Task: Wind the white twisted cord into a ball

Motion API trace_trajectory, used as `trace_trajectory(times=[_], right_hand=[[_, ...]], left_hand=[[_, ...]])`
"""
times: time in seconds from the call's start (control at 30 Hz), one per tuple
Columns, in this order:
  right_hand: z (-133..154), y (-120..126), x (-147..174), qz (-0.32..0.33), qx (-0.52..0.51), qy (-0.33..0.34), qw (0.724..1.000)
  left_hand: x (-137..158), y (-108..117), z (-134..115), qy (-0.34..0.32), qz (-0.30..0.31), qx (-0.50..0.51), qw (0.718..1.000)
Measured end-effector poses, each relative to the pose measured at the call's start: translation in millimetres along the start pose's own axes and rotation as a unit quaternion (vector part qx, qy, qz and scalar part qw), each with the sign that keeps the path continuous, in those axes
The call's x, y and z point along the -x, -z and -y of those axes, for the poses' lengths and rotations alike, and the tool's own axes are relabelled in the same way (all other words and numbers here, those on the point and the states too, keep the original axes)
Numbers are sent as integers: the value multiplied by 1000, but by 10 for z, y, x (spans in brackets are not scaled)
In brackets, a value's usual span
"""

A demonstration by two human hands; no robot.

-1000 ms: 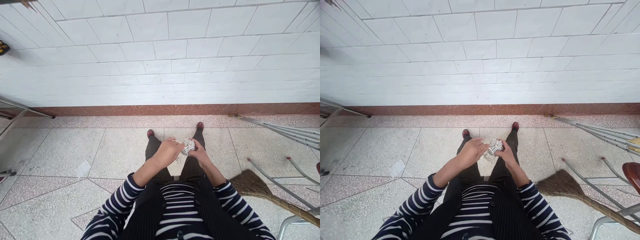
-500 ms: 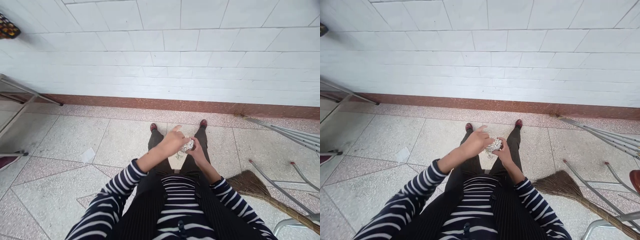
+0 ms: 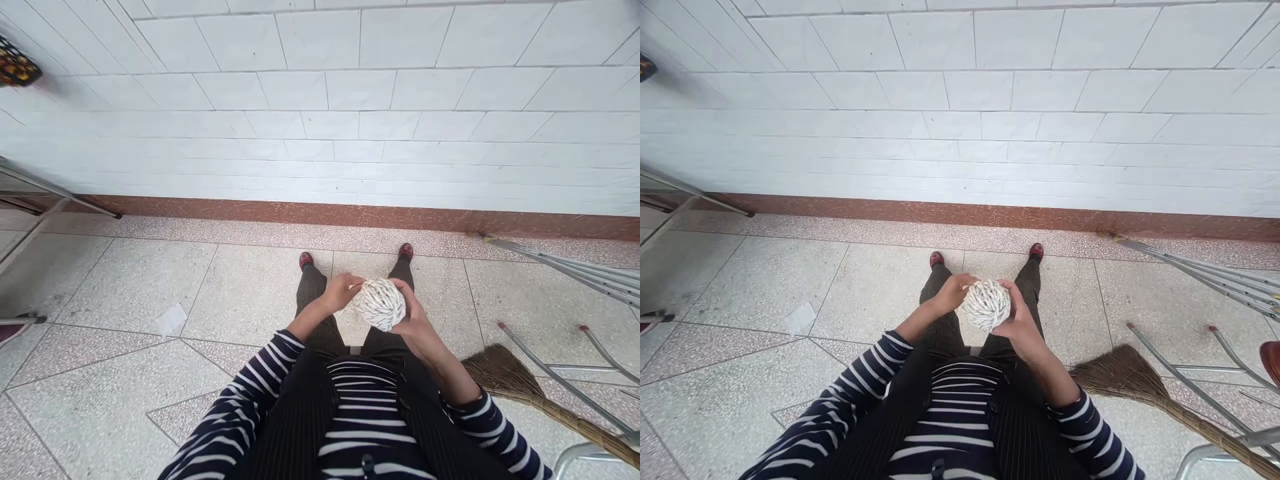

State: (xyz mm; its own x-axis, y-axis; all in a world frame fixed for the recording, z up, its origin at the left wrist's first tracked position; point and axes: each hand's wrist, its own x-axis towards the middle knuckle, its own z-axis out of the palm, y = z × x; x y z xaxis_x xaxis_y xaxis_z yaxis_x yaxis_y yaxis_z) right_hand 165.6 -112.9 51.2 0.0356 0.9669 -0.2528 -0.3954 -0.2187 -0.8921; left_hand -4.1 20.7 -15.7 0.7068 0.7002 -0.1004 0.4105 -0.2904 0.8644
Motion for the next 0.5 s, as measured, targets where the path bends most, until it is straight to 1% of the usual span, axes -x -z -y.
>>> trace_trajectory(times=[0.07, 0.13, 0.17, 0.2, 0.23, 0.3, 0.33, 0.37, 0.4, 0.43, 0.47, 0.5], right_hand=[[155, 15, -35, -7, 30, 18, 999], [279, 91, -129, -23, 89, 23, 995], [314, 152, -197, -44, 136, 29, 989], [323, 227, -275, -78, 192, 39, 977], [303, 309, -357, -124, 252, 52, 958], [168, 470, -507, -230, 373, 63, 897], [56, 535, -559, -250, 402, 46, 880], [-78, 580, -589, -252, 408, 21, 877], [-227, 600, -592, -236, 396, -9, 887], [-381, 596, -570, -217, 368, -30, 904], [-528, 569, -525, -178, 334, -51, 924], [-659, 523, -464, -147, 317, -66, 934]], left_hand=[[114, -209, 38, 46, 17, 55, 997], [259, -386, 31, 72, 55, 72, 993], [338, -451, 15, 80, 82, 69, 991], [417, -494, -8, 82, 112, 64, 988], [492, -514, -35, 82, 141, 58, 985], [615, -487, -102, 71, 179, 43, 980], [657, -443, -138, 59, 184, 32, 981], [683, -385, -174, 45, 178, 18, 983], [692, -317, -209, 32, 164, 2, 986], [685, -243, -241, 18, 147, -17, 989], [664, -169, -268, 4, 129, -38, 991], [630, -98, -289, -11, 110, -59, 992]])
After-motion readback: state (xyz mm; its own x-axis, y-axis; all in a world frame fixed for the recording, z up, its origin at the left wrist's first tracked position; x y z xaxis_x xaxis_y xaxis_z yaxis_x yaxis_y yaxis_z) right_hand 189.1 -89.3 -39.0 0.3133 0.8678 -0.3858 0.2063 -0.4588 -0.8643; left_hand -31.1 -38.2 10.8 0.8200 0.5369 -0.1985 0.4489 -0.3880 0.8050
